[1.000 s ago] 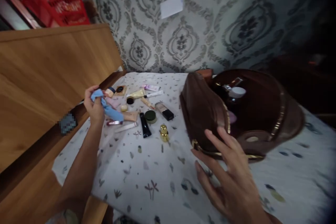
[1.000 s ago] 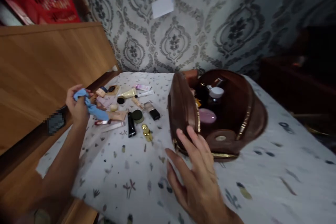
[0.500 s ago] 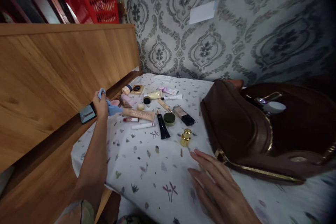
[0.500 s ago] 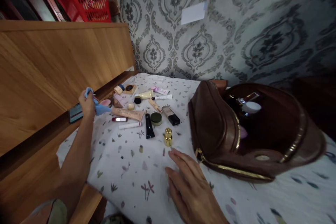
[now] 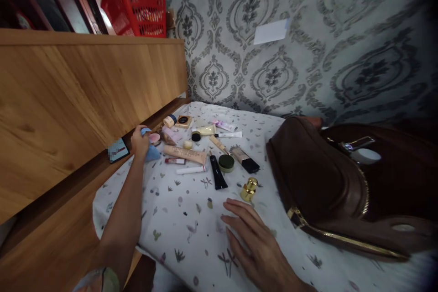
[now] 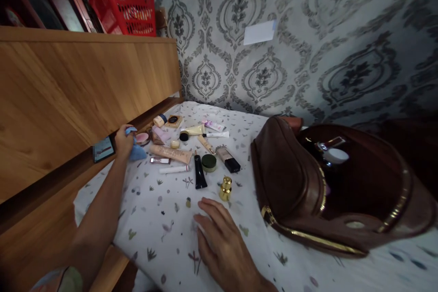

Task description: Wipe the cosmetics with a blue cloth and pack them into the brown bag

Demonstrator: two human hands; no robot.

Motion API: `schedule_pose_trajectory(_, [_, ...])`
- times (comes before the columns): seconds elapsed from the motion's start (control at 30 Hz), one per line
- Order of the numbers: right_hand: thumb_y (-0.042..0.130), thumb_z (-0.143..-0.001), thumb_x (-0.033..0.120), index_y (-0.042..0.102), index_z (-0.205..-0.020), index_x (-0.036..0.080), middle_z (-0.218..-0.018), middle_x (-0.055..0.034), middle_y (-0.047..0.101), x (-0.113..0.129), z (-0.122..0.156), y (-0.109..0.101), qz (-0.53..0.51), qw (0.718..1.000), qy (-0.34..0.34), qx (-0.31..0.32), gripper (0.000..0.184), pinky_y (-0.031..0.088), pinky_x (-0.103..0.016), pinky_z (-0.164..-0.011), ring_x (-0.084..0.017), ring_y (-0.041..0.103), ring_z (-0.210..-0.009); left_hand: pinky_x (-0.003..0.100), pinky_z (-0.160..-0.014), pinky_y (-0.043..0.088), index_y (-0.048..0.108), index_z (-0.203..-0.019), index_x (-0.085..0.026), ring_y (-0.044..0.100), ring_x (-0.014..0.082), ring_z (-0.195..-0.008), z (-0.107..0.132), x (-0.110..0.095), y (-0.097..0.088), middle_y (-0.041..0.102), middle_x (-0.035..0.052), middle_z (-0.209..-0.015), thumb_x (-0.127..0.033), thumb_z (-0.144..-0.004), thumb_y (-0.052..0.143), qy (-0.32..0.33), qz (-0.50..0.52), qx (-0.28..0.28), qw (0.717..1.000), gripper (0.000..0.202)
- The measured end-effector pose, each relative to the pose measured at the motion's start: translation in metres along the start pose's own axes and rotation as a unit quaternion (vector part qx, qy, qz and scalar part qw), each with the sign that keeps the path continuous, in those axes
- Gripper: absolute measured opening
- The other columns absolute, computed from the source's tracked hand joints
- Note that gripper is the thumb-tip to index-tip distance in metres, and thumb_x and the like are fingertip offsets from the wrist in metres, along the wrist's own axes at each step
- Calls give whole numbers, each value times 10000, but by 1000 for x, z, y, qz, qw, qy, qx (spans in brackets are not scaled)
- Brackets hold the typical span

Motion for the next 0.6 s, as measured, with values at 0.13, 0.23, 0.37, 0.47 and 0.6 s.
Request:
schedule_pose_trajectory(0.13, [522,-901,67,650,-1061,178,-1143,-134,697,-9,5,-6,-8,1000,15,-9,233,628,-402,-926,-244,655,-1166,370,-866,442,687,-1023,-245,632,315,-1053,13,-12,24,730,94,-1047,-271,-817,587,6,-25,45,999,230])
schedule_pose_trajectory(0.23, [521,-894,61,657,-1048,181,-1125,-129,702,-10,5,-6,-17,1000,24,-6,238,630,-392,-919,-241,666,-1145,340,-868,442,702,-979,-243,626,299,-1079,21,-19,42,738,90,-1049,-306,-816,609,16,-25,85,996,198])
schedule_pose_trajectory(0.37, [513,-890,57,657,-1048,174,-1118,-137,701,-8,3,-6,-22,999,31,6,243,629,-395,-919,-244,666,-1139,326,-834,449,701,-924,-235,631,288,-1045,23,-22,58,744,76,-986,-355,-773,670,7,-11,115,993,196])
schedule_pose_trajectory(0.47, [509,-887,52,665,-1026,169,-1115,-142,700,-7,2,-6,-24,999,41,23,240,622,-390,-930,-244,661,-1147,331,-791,450,701,-873,-225,639,289,-967,20,-22,64,736,56,-905,-392,-666,768,-5,11,128,992,274])
schedule_pose_trajectory(0.6, [508,-887,55,671,-1013,176,-1104,-137,705,-7,2,-8,-28,998,49,28,239,623,-383,-924,-241,670,-1134,318,-716,461,692,-807,-203,642,266,-859,18,-22,68,705,29,-812,-415,-506,852,-28,72,131,988,402])
Point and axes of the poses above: each hand's wrist, its own z-axis away from the middle knuckle, its own y-axis out of the palm, x = y × z, the point moved 7 cm from there along -z, towards the middle knuckle
